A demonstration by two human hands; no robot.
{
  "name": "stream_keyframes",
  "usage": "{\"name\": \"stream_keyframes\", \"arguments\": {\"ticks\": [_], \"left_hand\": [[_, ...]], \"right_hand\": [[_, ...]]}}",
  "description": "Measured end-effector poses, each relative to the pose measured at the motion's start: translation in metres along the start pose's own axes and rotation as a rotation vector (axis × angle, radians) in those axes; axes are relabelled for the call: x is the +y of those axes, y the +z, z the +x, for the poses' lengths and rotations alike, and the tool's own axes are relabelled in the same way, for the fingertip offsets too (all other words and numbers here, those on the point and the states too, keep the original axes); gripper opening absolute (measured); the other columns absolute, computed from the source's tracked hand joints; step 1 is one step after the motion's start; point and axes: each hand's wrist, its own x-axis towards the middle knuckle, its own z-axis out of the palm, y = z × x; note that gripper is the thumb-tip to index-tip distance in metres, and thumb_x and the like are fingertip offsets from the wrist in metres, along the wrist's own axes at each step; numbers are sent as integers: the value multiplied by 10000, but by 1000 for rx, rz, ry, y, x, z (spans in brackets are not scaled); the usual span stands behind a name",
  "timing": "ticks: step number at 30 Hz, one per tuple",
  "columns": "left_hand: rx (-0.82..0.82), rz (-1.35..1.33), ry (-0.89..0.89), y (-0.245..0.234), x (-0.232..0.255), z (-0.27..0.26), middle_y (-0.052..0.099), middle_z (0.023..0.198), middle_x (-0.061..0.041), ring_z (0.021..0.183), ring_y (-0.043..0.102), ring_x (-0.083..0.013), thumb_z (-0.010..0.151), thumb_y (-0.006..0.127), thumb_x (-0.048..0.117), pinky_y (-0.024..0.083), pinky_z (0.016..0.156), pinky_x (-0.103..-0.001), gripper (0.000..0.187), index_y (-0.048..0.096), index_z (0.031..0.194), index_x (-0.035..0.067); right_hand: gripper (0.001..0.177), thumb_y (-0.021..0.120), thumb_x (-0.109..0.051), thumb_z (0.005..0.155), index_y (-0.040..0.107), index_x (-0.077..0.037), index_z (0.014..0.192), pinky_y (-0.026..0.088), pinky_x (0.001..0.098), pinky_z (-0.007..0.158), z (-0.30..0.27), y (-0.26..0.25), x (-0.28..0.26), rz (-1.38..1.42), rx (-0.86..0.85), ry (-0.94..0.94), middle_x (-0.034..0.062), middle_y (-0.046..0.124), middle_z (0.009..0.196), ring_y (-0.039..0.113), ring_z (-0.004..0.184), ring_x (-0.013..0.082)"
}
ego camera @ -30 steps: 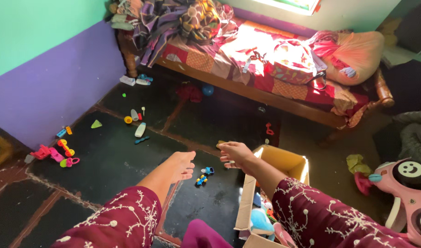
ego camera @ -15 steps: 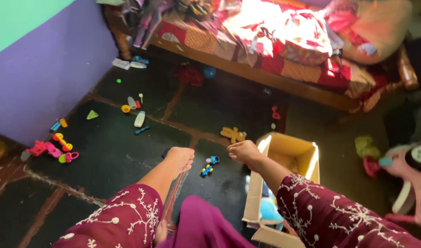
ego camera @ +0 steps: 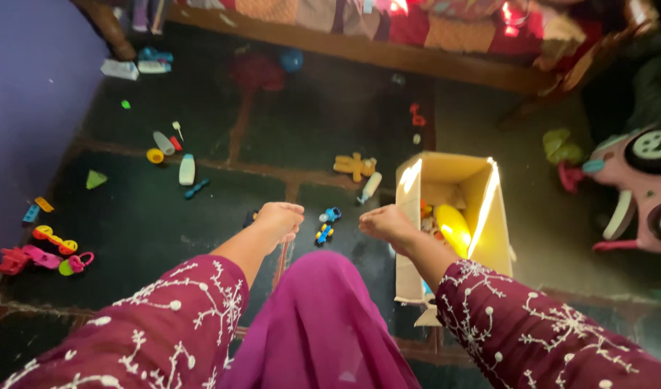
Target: The person picks up various toys scattered on the floor, including a toy car, a rattle, and a plastic mask, and places them into a cardboard box. The person also picks up a cloth and a bottle and puts them in the box.
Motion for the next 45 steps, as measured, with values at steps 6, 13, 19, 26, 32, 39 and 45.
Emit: {"name": "stream_keyframes", "arguments": {"ticks": [6,13,19,26,32,39,45], "left_hand": [[-42,16,6,22,-53,113,700,823,-26,665,638,-125,833,703,37,544,609,-291,201,768,1012,103],[-92,-16,42,66,-140,303,592,734,-69,578,605,-152,831,756,21,495,473,-330,141,642,909,-9],[70,234,-122,90,-234,417,689,787,-70,636,654,-144,813,813,109,553,525,-304,146,739,894,13],[131,416,-130,103,-342,526,738,923,-116,766,714,-201,770,878,260,559,527,-326,328,788,967,14],[143,484,-188,130,-386,589,758,975,-96,810,732,-227,807,846,294,584,555,-360,326,792,1042,74],[69,181,-125,148,-405,598,738,1032,-84,809,721,-215,863,809,213,625,563,-374,281,768,1105,76],[-102,40,18,166,-355,506,749,951,-107,747,708,-174,836,844,222,626,581,-308,291,771,1053,43]], "right_hand": [[199,691,-98,912,762,59,1012,594,297,782,71,-5,35,-47,-5,33,135,762,934,731,851,199],[180,696,-90,941,699,28,1077,620,334,843,225,-19,147,106,-143,37,77,683,947,691,886,193],[233,668,-158,961,705,1,1129,612,288,832,343,-6,258,6,-84,95,59,684,973,699,905,163],[400,722,-207,927,663,-10,1270,561,337,808,451,35,380,-44,18,152,39,625,953,608,872,148],[530,675,-267,940,548,-107,1429,526,389,832,502,65,446,-102,-29,197,-1,642,1037,594,953,134],[365,685,-189,985,597,21,1270,543,325,656,509,58,463,133,-81,170,107,671,994,660,813,193],[250,628,-280,976,682,-56,1072,538,255,515,412,9,397,243,2,66,78,707,859,655,631,171]]}}
